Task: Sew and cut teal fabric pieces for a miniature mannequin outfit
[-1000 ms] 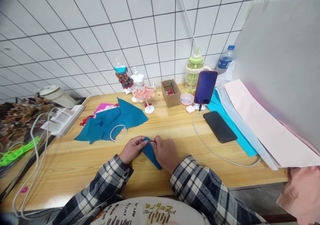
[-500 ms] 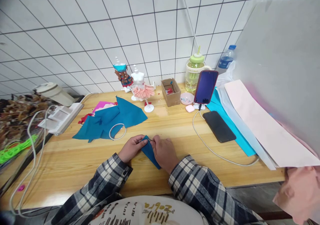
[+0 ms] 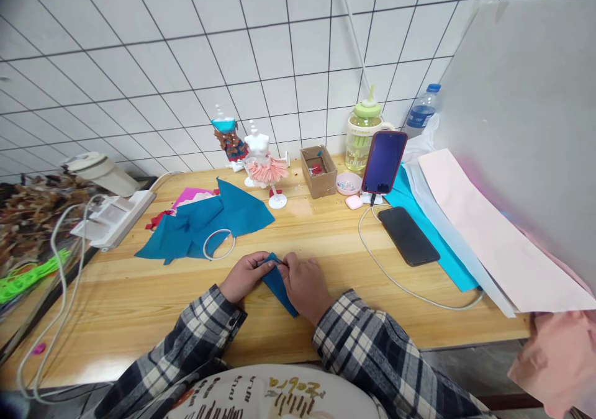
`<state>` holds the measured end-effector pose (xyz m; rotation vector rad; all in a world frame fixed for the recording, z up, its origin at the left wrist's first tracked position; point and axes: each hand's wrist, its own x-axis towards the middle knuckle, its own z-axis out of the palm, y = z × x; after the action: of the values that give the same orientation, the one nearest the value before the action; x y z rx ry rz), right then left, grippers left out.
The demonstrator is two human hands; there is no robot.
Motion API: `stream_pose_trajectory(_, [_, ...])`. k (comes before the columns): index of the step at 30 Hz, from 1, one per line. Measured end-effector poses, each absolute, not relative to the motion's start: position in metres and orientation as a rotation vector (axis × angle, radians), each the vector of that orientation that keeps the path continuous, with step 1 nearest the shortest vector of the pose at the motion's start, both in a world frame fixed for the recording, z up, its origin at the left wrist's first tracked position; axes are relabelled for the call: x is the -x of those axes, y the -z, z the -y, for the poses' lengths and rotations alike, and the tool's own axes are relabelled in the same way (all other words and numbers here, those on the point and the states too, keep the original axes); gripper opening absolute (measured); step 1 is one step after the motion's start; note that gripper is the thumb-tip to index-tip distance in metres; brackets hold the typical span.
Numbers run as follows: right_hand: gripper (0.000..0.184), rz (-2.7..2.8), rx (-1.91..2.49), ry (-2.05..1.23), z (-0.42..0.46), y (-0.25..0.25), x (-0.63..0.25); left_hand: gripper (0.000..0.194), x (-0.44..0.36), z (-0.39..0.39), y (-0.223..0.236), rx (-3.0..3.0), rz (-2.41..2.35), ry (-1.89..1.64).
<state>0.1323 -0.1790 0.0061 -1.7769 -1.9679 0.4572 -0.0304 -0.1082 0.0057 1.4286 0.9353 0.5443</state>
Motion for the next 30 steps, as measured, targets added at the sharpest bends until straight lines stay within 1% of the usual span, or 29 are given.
stream_pose_trajectory(10, [0.027, 1.936, 1.799, -0.416, 0.179, -0.003, -0.130, 0.026, 0.028, 0.110, -0.008, -1.559, -0.942, -0.488])
stream_pose_trajectory(23, [0.029, 1.944, 1.832, -0.386, 0.178, 0.001, -0.128, 0.026, 0.027, 0.111, -0.009, -1.539, -0.934, -0.489])
stream_pose_trajectory(30, [0.026, 1.870, 1.847, -0.418, 0.174, -0.003, -0.142, 0.029, 0.029, 0.111, -0.005, -1.482, -0.950, -0.573])
